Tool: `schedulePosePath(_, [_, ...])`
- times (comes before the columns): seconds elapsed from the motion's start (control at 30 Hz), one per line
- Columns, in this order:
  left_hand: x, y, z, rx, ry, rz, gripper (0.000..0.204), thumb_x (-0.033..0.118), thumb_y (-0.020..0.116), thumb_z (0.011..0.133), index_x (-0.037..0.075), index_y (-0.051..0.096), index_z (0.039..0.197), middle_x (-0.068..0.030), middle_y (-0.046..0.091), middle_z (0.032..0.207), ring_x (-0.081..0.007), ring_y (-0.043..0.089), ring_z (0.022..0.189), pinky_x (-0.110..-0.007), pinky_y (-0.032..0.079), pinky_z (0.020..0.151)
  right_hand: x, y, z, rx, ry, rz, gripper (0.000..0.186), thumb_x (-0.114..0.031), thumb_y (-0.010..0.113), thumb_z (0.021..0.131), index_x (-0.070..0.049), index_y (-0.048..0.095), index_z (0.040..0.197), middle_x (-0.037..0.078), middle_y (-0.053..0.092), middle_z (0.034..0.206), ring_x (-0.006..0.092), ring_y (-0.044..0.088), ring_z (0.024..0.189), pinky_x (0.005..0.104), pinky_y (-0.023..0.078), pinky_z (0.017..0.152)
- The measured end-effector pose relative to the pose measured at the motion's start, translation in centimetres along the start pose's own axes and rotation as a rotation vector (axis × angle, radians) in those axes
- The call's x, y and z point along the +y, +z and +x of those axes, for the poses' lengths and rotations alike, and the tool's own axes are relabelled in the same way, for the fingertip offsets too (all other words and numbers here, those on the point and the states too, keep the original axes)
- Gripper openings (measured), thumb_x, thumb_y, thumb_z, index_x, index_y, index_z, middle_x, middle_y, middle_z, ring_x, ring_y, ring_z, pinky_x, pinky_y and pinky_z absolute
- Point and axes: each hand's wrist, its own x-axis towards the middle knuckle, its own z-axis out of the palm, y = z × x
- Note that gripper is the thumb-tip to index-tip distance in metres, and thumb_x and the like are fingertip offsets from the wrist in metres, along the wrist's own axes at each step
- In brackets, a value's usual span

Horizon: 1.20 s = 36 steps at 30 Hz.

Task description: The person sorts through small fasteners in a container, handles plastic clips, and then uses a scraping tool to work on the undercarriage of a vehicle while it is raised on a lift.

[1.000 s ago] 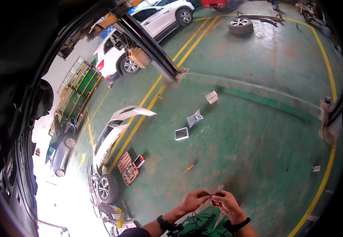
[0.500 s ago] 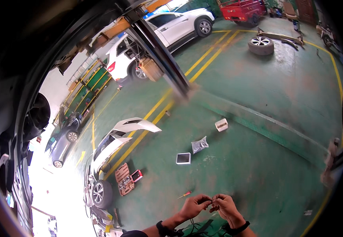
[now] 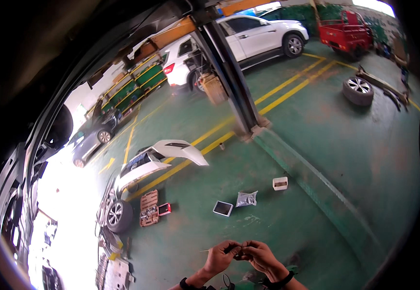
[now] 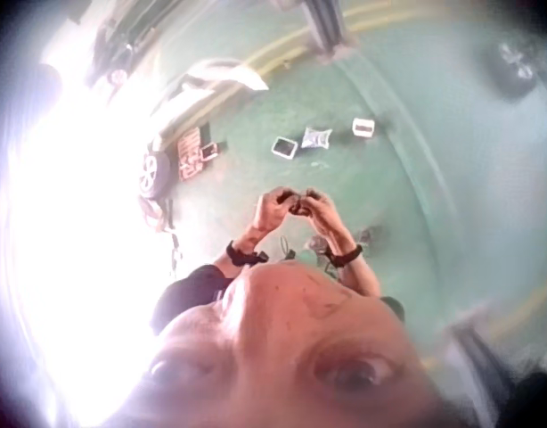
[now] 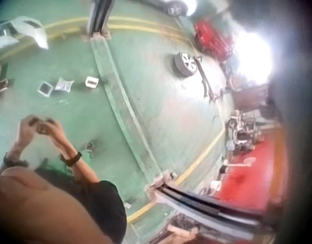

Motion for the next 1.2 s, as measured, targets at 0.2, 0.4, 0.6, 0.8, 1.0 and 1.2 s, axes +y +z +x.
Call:
schedulePosePath(0.2, [3.4, 5.7, 2.7, 0.142, -0.021, -0.142, 0.012, 0.002, 0.062, 0.098, -0.002, 0.066, 0.109, -0.0037, 0.069, 0.089, -0.0083, 0.063, 0.078, -0.025, 0.054, 0.071, -7.5, -0.2, 0.5, 0.027, 0.012, -0.401, 0.006, 0.000, 0.056, 0.089, 0.003, 0.054, 0.093, 0.012, 0.063, 0.083, 0.0213, 0.067, 0.071, 0.0351, 0.059, 0.068])
schedulePosePath(0.4, [8.0, 6.5, 5.1, 0.236, -0.017, -0.234, 0.011, -0.001, 0.060, 0.098, -0.004, 0.064, 0.108, -0.0045, 0.068, 0.086, -0.0080, 0.063, 0.075, -0.025, 0.053, 0.067, -12.2, 2.1, 1.8, -0.056, 0.013, -0.554, 0.004, -0.003, 0.047, 0.092, 0.000, 0.051, 0.091, 0.008, 0.059, 0.080, 0.0188, 0.064, 0.071, 0.0331, 0.054, 0.063])
schedulePosePath(0.6, [13.6, 3.9, 8.7, 0.433, 0.246, 0.073, 0.006, -0.001, 0.060, 0.098, -0.004, 0.063, 0.102, -0.0039, 0.066, 0.080, -0.0076, 0.062, 0.071, -0.026, 0.052, 0.060, -16.3, 7.3, 4.1, -0.243, -0.140, -0.418, 0.013, -0.013, 0.050, 0.103, 0.000, 0.052, 0.102, 0.006, 0.059, 0.083, 0.0161, 0.066, 0.077, 0.0308, 0.056, 0.069])
schedulePosePath(0.8, [19.9, 2.2, 10.9, 0.408, 0.398, -0.054, 0.008, 0.003, 0.059, 0.100, -0.004, 0.062, 0.101, -0.0037, 0.064, 0.077, -0.0077, 0.059, 0.066, -0.025, 0.050, 0.058, -20.5, 12.9, 4.6, -0.388, -0.596, -0.680, 0.013, 0.000, 0.055, 0.099, 0.004, 0.050, 0.110, 0.008, 0.061, 0.088, 0.0118, 0.062, 0.074, 0.0275, 0.053, 0.068])
schedulePosePath(1.0, [23.0, 2.0, 10.9, 0.371, 0.382, -0.303, 0.013, 0.005, 0.058, 0.101, -0.005, 0.063, 0.108, -0.0062, 0.067, 0.088, -0.0106, 0.061, 0.071, -0.025, 0.051, 0.065, -22.1, 15.1, 3.4, -0.424, -0.612, -0.592, 0.020, 0.009, 0.058, 0.093, 0.002, 0.051, 0.110, 0.004, 0.058, 0.093, 0.0078, 0.059, 0.081, 0.0240, 0.049, 0.068])
schedulePosePath(1.2, [23.1, 2.4, 10.9, 0.213, 0.411, -0.449, 0.016, -0.001, 0.058, 0.099, -0.005, 0.062, 0.114, -0.0081, 0.068, 0.098, -0.0104, 0.062, 0.078, -0.025, 0.052, 0.069, -22.2, 14.9, 2.7, -0.435, -0.652, -0.502, 0.021, 0.009, 0.061, 0.090, 0.002, 0.052, 0.109, 0.003, 0.060, 0.094, 0.0042, 0.054, 0.073, 0.0196, 0.043, 0.062])
